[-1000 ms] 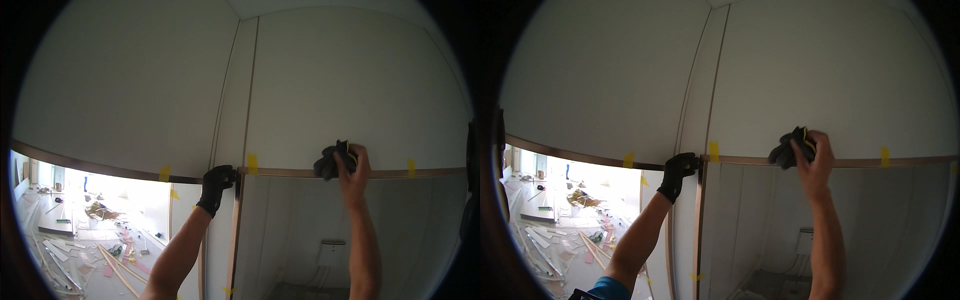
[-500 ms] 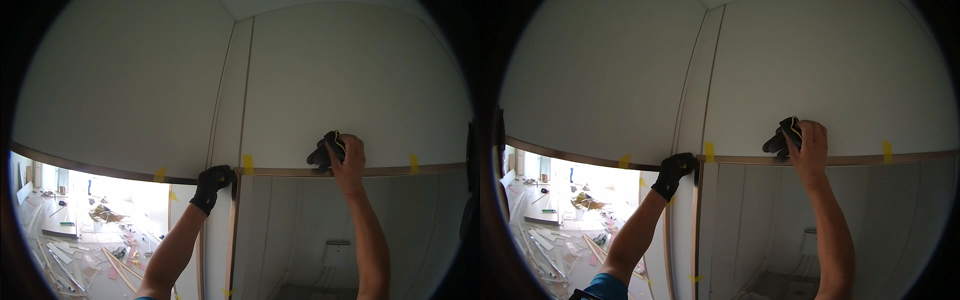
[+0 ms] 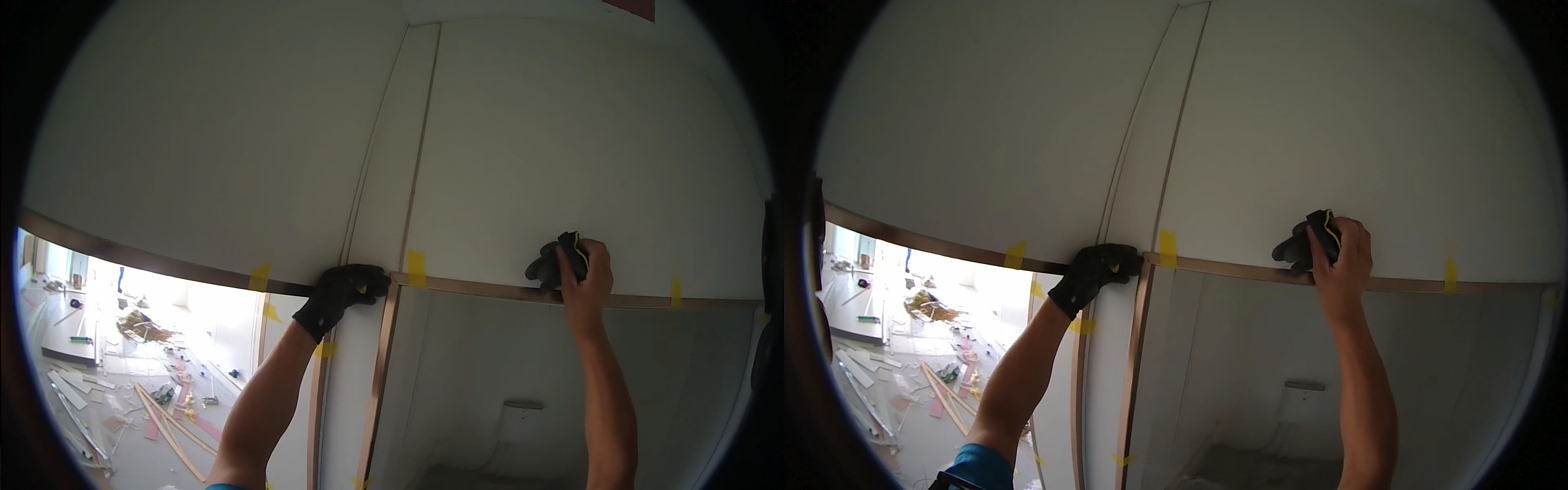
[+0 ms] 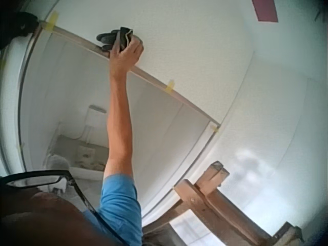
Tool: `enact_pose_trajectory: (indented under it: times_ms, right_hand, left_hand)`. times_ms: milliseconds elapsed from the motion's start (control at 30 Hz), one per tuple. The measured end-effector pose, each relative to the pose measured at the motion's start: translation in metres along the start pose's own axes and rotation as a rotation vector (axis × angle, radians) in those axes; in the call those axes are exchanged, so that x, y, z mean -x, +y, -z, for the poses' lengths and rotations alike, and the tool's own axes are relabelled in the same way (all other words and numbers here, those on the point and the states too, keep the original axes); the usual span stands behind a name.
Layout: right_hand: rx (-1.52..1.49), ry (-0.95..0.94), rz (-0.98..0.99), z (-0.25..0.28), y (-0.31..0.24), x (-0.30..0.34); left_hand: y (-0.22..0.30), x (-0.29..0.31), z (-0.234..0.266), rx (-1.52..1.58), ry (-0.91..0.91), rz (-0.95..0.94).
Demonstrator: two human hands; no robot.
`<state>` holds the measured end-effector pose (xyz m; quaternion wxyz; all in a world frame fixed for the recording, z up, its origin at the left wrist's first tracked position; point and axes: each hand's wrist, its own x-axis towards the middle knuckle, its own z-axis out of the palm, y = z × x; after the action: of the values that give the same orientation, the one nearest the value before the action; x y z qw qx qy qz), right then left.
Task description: The person installs a wooden trim piece along the top edge of a wall partition, securing it with yellow tape and adjusting its alignment. They use a utility knife to trim excess material and a hammer to tap the trim into place, working methodically along the length of the partition.
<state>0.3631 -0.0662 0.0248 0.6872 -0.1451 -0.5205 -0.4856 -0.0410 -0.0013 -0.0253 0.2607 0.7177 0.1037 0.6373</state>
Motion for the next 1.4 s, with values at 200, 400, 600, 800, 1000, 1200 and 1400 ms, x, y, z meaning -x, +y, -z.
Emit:
enact_pose_trajectory:
  times_ms: [200, 400, 600, 800, 1000, 1200, 1400]
  right_hand:
    - [0.013, -0.055, -0.041, 0.007, 0.001, -0.006]
    - [0.005, -0.086, -0.106, 0.004, -0.002, -0.004]
    - [0.086, -0.136, -0.113, 0.007, -0.012, -0.009]
    - [0.051, -0.129, -0.156, 0.008, -0.003, -0.01]
    - [-0.001, -0.116, -0.168, 0.018, -0.032, -0.002]
    - [-0.058, -0.222, -0.126, 0.047, -0.084, 0.027]
    - [-0.066, -0.5, -0.13, 0.054, -0.114, 0.062]
  left_hand:
    - [-0.01, -0.009, 0.005, 0.1, -0.041, -0.013]
    - [-0.009, -0.007, 0.002, 0.156, -0.019, 0.034]
    - [-0.014, -0.01, 0.004, 0.211, -0.049, 0.005]
    - [-0.018, -0.013, 0.003, 0.267, -0.041, 0.022]
    - [-0.017, -0.015, 0.002, 0.273, -0.033, 0.029]
    - [-0.015, -0.013, 0.002, 0.273, -0.03, 0.03]
    - [-0.013, -0.013, -0.002, 0.272, -0.004, 0.06]
